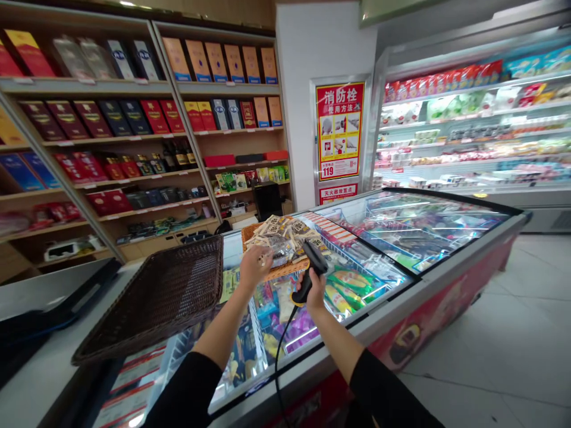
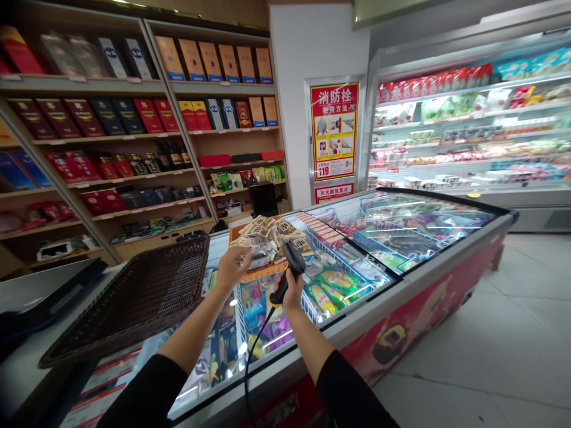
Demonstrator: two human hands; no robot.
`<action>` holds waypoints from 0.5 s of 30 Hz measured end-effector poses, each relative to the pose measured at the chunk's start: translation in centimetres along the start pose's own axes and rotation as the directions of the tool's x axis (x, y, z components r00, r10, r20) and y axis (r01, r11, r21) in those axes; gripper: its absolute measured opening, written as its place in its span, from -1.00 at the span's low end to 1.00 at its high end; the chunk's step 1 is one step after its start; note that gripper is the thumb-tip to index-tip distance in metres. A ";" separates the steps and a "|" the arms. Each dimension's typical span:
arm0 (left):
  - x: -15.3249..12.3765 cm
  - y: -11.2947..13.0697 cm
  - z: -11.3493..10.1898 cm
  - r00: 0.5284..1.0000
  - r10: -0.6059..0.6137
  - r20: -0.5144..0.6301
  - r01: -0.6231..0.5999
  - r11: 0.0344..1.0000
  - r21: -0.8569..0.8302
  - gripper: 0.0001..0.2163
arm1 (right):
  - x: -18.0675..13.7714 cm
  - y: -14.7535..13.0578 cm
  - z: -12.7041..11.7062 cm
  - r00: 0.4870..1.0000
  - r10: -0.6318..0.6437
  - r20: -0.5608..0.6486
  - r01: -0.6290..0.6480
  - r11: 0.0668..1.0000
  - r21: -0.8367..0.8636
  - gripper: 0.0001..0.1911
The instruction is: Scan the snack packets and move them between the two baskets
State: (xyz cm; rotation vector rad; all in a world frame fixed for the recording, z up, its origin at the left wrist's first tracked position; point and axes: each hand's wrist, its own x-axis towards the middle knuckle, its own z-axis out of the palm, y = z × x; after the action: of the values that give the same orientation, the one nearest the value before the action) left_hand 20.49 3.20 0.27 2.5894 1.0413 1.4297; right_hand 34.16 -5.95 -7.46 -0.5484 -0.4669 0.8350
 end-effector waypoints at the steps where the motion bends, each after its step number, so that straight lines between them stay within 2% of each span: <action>1: -0.7 0.2 0.1 0.998 0.043 0.049 -0.045 0.997 0.055 -0.82 | -0.6 0.0 0.0 1.000 0.021 0.002 -0.021 1.000 -0.005 -0.61; 3: -1.4 0.5 0.3 0.986 0.075 0.152 -0.100 0.982 0.162 -0.80 | -1.4 0.0 -0.3 0.998 0.067 -0.008 -0.067 0.998 -0.010 -0.60; 7: -0.7 1.7 0.5 0.955 0.012 0.295 -0.120 0.930 0.348 -0.76 | -2.0 -0.1 -0.9 0.990 0.130 -0.055 -0.132 0.991 -0.015 -0.56; 10: 0.4 3.0 0.3 0.910 0.055 0.410 -0.240 0.877 0.415 -0.80 | -1.9 -0.1 -1.0 0.989 0.135 -0.067 -0.138 0.989 -0.052 -0.55; 12: 0.9 3.8 0.2 0.889 0.079 0.450 -0.300 0.845 0.443 -0.81 | -1.8 -0.1 -1.0 0.991 0.124 -0.055 -0.128 0.989 -0.079 -0.55; 15: 1.2 4.6 0.2 0.880 0.017 0.474 -0.289 0.812 0.507 -0.77 | -1.8 0.2 -1.0 0.993 0.108 -0.036 -0.111 0.989 -0.097 -0.56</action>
State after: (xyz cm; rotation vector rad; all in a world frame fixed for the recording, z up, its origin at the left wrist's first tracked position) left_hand 23.61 0.32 2.52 3.2470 1.3482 0.4828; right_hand 33.62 -7.52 -8.63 -0.6823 -0.4544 0.9110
